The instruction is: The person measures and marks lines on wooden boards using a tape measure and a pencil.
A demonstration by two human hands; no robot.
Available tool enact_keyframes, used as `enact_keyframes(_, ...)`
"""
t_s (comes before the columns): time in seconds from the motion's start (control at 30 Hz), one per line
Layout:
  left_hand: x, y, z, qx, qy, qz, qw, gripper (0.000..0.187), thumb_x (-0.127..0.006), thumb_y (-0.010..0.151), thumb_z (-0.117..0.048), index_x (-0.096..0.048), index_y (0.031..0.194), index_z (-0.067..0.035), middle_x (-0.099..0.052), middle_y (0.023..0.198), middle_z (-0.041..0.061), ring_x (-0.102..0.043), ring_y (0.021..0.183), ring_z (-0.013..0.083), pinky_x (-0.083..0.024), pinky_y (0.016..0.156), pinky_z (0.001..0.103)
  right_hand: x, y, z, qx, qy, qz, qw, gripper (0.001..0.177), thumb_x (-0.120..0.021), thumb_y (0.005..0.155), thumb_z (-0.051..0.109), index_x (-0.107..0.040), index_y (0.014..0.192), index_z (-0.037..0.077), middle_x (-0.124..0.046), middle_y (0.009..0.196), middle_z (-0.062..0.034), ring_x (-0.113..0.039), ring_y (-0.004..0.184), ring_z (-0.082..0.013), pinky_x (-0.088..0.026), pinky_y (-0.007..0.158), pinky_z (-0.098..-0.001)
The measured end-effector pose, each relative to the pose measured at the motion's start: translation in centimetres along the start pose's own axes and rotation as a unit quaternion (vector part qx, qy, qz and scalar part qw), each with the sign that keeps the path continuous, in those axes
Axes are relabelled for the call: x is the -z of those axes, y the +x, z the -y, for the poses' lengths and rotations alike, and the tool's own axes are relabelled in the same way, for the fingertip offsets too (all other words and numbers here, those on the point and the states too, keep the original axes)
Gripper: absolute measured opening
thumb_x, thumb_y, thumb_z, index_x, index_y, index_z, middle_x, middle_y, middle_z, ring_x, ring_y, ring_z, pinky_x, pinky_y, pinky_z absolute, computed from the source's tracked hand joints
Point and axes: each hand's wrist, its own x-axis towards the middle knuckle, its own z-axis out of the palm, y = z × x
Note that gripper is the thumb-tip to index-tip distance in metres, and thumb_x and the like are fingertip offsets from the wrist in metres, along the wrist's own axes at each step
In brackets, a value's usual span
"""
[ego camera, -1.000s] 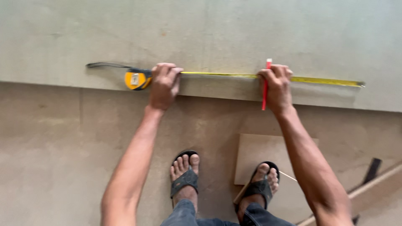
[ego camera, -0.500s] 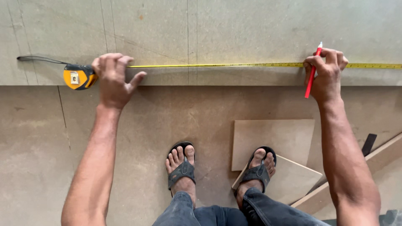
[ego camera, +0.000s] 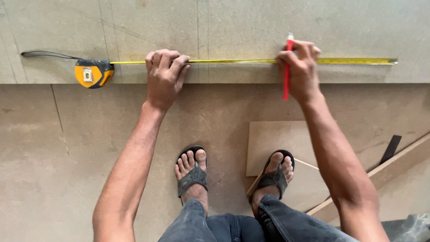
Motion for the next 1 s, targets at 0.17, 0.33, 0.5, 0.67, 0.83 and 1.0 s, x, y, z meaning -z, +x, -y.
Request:
enact_keyframes(0.17,0.7,0.4,-0.3,0.044,-0.010,-0.022,0.999,0.014,-0.082,0.098,-0.010,-0.073,0.109,-0.010,-0.064,0.107,0.003,-0.058,0.108,0.0221,-0.038,0.102,0.041,1.4,2.9,5.3,-0.007,0.068,-0.006,0.998,0.017,-0.082,0.099,0.006,-0.070,0.110,0.012,-0.059,0.128,-0.0072,-0.052,0.124,-0.0266,-0.037,0.106,-0.0424)
enact_keyframes(0.33,0.7,0.6,-0.6,0.061,-0.024,-0.031,0.997,0.014,-0.082,0.096,-0.010,-0.074,0.107,-0.011,-0.064,0.105,0.002,-0.058,0.107,0.0222,-0.038,0.101,0.041,1.3,3.7,6.6,-0.011,0.067,-0.026,0.997,0.021,-0.082,0.097,0.005,-0.069,0.112,0.013,-0.058,0.129,-0.0067,-0.051,0.123,-0.0270,-0.036,0.106,-0.0430)
enact_keyframes(0.5,0.1,0.5,-0.7,0.057,-0.021,-0.022,0.998,0.013,-0.084,0.097,-0.013,-0.075,0.107,-0.012,-0.063,0.105,0.001,-0.057,0.106,0.0212,-0.036,0.101,0.041,0.4,2.6,5.7,-0.027,0.055,-0.022,0.998,0.019,-0.080,0.100,0.001,-0.066,0.108,0.011,-0.057,0.134,-0.0061,-0.050,0.127,-0.0271,-0.038,0.108,-0.0419)
enact_keyframes(0.67,-0.3,0.3,-1.0,0.054,-0.022,-0.029,0.998,0.015,-0.084,0.097,-0.015,-0.076,0.109,-0.015,-0.065,0.107,0.000,-0.056,0.108,0.0207,-0.035,0.102,0.041,0.1,2.1,6.1,-0.027,0.064,-0.038,0.997,0.021,-0.076,0.098,-0.002,-0.066,0.112,0.011,-0.055,0.134,-0.0087,-0.050,0.127,-0.0290,-0.039,0.106,-0.0433)
enact_keyframes(0.83,-0.7,0.4,-1.7,0.049,-0.013,-0.021,0.998,0.015,-0.083,0.098,-0.014,-0.076,0.112,-0.015,-0.065,0.109,0.000,-0.057,0.111,0.0203,-0.035,0.102,0.041,0.3,2.1,6.2,-0.020,0.062,-0.041,0.997,0.020,-0.076,0.099,-0.001,-0.066,0.113,0.010,-0.055,0.135,-0.0091,-0.049,0.129,-0.0288,-0.039,0.108,-0.0445)
enact_keyframes(1.0,-0.6,0.4,-2.1,0.054,-0.027,-0.019,0.998,0.015,-0.084,0.098,-0.014,-0.075,0.110,-0.015,-0.065,0.107,0.000,-0.057,0.109,0.0203,-0.035,0.102,0.042,0.3,1.9,6.2,-0.007,0.067,-0.035,0.997,0.019,-0.076,0.099,-0.001,-0.066,0.110,0.010,-0.055,0.135,-0.0097,-0.049,0.128,-0.0302,-0.040,0.107,-0.0449)
